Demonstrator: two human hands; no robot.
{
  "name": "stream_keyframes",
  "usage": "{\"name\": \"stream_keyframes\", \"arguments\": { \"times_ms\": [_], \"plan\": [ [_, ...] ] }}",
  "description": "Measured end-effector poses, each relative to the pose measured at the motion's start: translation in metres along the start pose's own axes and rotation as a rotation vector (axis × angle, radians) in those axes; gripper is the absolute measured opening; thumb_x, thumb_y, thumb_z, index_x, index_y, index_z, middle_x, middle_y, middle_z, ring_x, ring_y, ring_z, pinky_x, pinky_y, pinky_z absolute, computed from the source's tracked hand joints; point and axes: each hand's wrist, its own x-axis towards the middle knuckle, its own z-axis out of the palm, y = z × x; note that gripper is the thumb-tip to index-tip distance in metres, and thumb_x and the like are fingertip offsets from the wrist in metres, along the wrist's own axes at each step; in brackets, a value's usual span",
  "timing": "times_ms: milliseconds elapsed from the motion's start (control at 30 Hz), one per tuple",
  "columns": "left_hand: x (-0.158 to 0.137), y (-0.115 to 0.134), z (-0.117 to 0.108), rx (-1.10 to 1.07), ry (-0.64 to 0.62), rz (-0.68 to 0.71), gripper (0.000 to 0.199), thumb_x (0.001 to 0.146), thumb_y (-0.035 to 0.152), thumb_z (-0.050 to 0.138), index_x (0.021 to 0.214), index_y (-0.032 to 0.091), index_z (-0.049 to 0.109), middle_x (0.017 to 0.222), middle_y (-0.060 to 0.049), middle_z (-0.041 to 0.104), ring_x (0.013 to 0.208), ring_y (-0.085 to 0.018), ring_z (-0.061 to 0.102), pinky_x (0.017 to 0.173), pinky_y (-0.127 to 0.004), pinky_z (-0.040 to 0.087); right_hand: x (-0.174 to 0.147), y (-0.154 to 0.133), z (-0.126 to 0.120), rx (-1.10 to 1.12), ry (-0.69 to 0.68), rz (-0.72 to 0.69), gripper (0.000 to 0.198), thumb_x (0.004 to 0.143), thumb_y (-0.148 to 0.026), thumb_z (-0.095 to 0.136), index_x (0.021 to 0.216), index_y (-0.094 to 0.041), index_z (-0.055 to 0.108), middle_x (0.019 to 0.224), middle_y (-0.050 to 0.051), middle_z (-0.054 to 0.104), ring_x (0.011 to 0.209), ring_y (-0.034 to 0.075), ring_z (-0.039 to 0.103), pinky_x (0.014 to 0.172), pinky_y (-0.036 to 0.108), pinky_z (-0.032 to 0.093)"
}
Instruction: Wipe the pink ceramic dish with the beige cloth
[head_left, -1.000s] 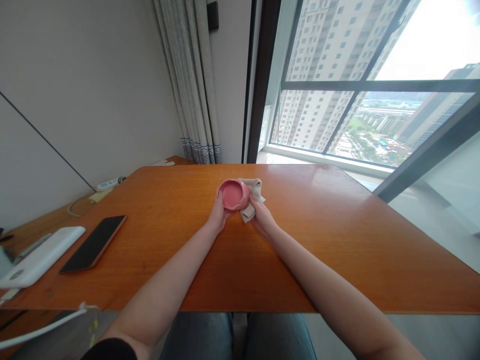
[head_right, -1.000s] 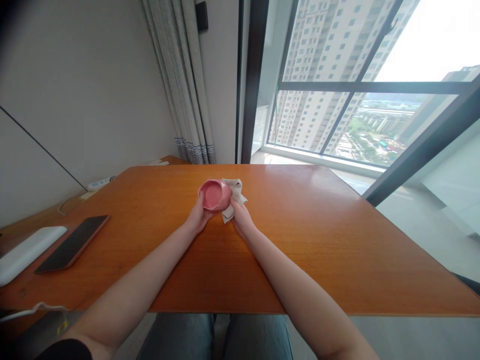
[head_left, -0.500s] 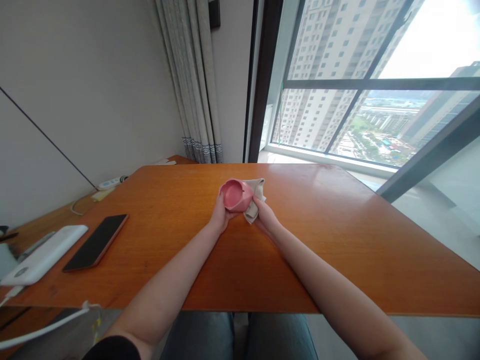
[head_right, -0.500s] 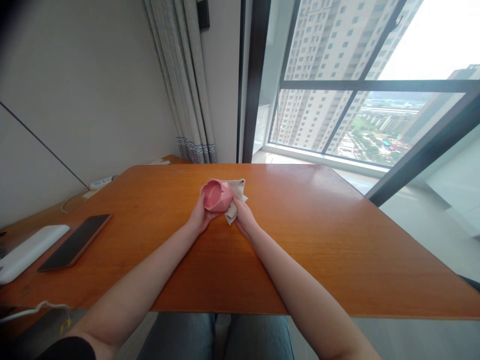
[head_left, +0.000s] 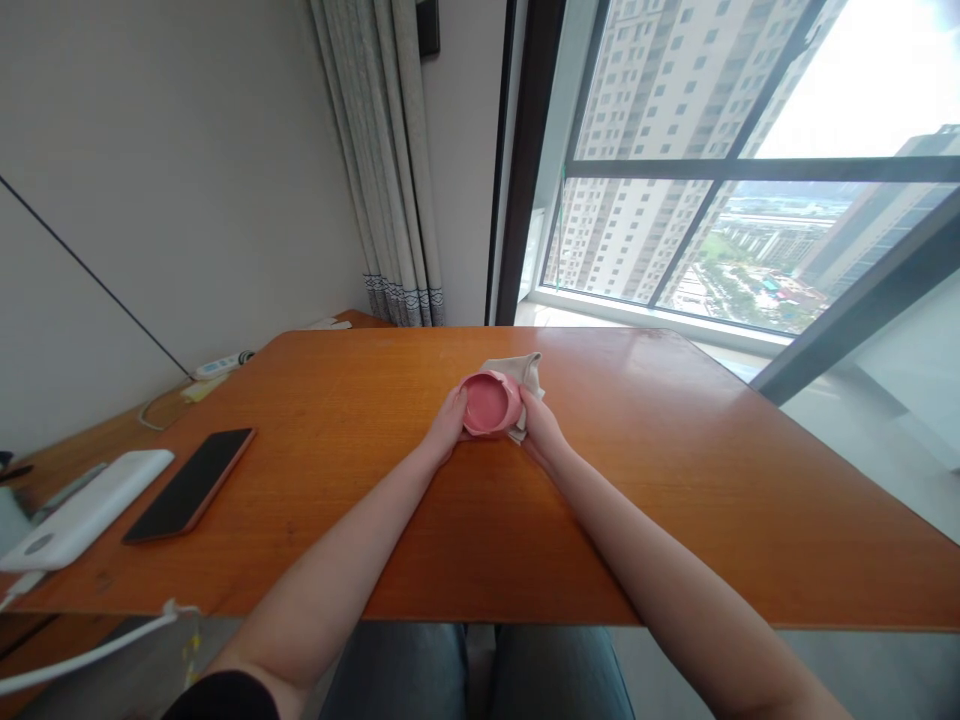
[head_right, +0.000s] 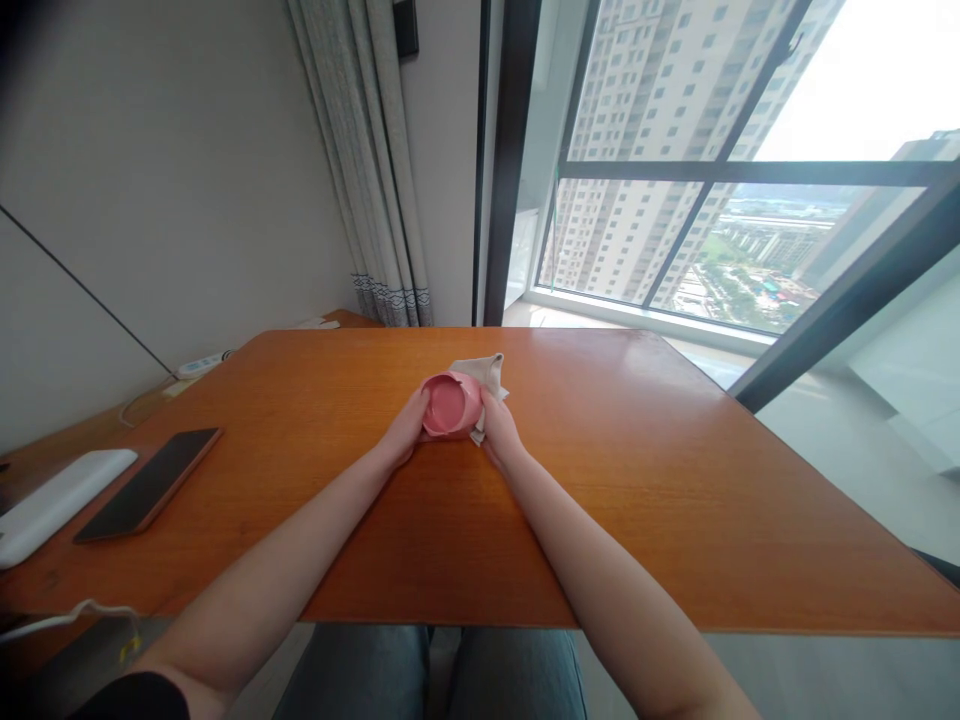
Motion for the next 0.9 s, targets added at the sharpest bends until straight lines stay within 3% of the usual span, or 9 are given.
{"name": "stream_keyframes", "arguments": {
  "times_ms": [233, 367, 500, 567, 700, 833, 900],
  "plan": [
    [0.005, 0.001, -0.006, -0.218, 0.164, -0.054, 0.055, 0.085, 0.060, 0.043, 0.127, 0.025, 0.046, 0.124, -0.013, 0.057, 0.091, -0.023, 0.063, 0.067, -0.036, 0.057, -0.009, 0.001, 0.007, 0.017, -0.078, 0.100, 0.015, 0.081, -0.025, 0.060, 0.094, -0.020, 0.066, 0.094, 0.002, 0.073, 0.091, 0.017, 0.068, 0.082, 0.027, 0.056],
    [0.007, 0.004, -0.006, -0.381, 0.184, -0.111, 0.050, 0.089, 0.053, 0.040, 0.121, 0.017, 0.051, 0.106, -0.014, 0.063, 0.080, -0.020, 0.065, 0.065, -0.032, 0.056, -0.005, -0.005, 0.003, 0.035, -0.023, 0.054, 0.013, 0.079, -0.024, 0.061, 0.091, -0.021, 0.066, 0.089, 0.002, 0.073, 0.087, 0.018, 0.069, 0.081, 0.029, 0.057],
    [0.007, 0.008, -0.006, -0.453, 0.170, -0.064, 0.045, 0.089, 0.049, 0.041, 0.116, 0.015, 0.054, 0.096, -0.011, 0.064, 0.075, -0.017, 0.063, 0.064, -0.029, 0.054, 0.000, -0.008, -0.004, 0.027, 0.056, 0.025, 0.014, 0.078, -0.027, 0.061, 0.090, -0.022, 0.065, 0.082, 0.001, 0.073, 0.082, 0.020, 0.069, 0.077, 0.033, 0.058],
    [0.006, 0.009, -0.006, -0.454, 0.166, -0.050, 0.043, 0.090, 0.046, 0.040, 0.113, 0.014, 0.054, 0.092, -0.010, 0.064, 0.072, -0.017, 0.062, 0.061, -0.028, 0.054, 0.002, -0.005, -0.007, -0.052, 0.031, 0.051, 0.012, 0.077, -0.028, 0.063, 0.087, -0.022, 0.065, 0.077, 0.001, 0.072, 0.078, 0.020, 0.069, 0.076, 0.034, 0.057],
    [0.004, 0.011, -0.004, -0.441, 0.186, -0.010, 0.036, 0.089, 0.040, 0.043, 0.110, 0.013, 0.055, 0.088, -0.008, 0.064, 0.069, -0.016, 0.060, 0.056, -0.026, 0.052, 0.000, 0.001, -0.013, -0.368, -0.152, 0.088, 0.015, 0.068, -0.028, 0.072, 0.081, -0.022, 0.067, 0.071, 0.000, 0.070, 0.082, 0.022, 0.067, 0.082, 0.037, 0.052],
    [0.004, 0.008, -0.003, -0.365, 0.179, 0.083, 0.039, 0.086, 0.041, 0.047, 0.116, 0.017, 0.052, 0.100, -0.009, 0.062, 0.077, -0.017, 0.061, 0.055, -0.025, 0.051, -0.005, -0.010, -0.011, -0.405, -0.024, -0.233, 0.040, 0.067, -0.032, 0.074, 0.106, -0.025, 0.065, 0.111, 0.001, 0.067, 0.110, 0.019, 0.057, 0.096, 0.032, 0.045],
    [0.004, 0.006, -0.001, -0.285, 0.159, 0.127, 0.041, 0.084, 0.041, 0.051, 0.119, 0.021, 0.051, 0.113, -0.009, 0.059, 0.088, -0.020, 0.061, 0.059, -0.026, 0.053, -0.008, -0.019, -0.008, -0.287, -0.060, -0.242, 0.046, 0.073, -0.037, 0.069, 0.118, -0.031, 0.058, 0.126, 0.000, 0.059, 0.112, 0.017, 0.056, 0.092, 0.031, 0.048]
  ]
}}
